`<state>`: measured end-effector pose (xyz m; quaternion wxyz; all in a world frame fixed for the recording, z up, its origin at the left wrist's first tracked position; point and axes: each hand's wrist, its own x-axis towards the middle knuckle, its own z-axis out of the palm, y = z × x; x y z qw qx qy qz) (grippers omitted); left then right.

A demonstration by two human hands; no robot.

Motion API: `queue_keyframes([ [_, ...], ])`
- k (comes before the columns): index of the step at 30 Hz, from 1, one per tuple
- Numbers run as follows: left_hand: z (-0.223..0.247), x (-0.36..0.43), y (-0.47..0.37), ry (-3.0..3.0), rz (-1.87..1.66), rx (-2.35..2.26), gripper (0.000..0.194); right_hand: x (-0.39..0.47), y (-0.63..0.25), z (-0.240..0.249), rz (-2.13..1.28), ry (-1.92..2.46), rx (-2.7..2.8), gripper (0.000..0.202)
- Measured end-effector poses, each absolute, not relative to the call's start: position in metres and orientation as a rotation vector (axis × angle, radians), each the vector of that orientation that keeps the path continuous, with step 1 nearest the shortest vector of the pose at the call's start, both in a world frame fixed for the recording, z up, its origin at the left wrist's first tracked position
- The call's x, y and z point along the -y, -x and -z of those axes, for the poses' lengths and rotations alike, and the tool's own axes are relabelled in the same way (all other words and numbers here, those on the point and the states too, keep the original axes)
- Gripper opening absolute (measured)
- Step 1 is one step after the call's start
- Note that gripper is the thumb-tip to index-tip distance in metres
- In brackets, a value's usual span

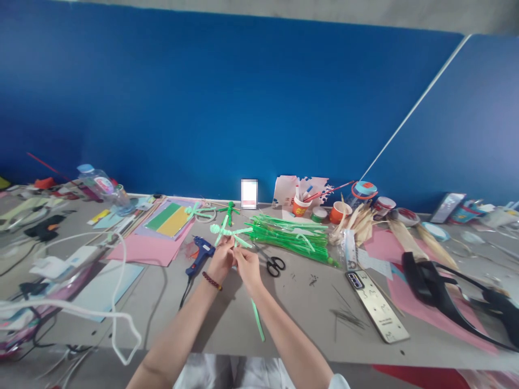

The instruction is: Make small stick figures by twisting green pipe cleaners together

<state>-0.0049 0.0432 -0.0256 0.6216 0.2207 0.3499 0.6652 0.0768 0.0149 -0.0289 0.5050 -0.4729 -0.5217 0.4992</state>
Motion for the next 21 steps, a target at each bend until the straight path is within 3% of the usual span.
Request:
queue_keyframes([
  [5, 0.024, -0.045, 0.011, -0.585, -1.554, -0.948, 0.029, -0.009, -0.084, 0.024, -0.460, 1.232, 1.781, 0.027],
  [10, 0.023, -0.045, 0.012, -0.760, -1.632, -0.991, 0.022, -0.014, -0.097, 0.019, -0.135, 1.180, 1.873, 0.027],
  [14, 0.024, -0.045, 0.010, -0.829, -1.618, -0.976, 0.023, -0.020, -0.101, 0.018, -0.144, 1.040, 1.763, 0.027],
  [21, 0.022, -0.043, 0.006, -0.807, -1.550, -0.939, 0.024, -0.025, -0.104, 0.017, -0.505, 1.115, 1.344, 0.024],
])
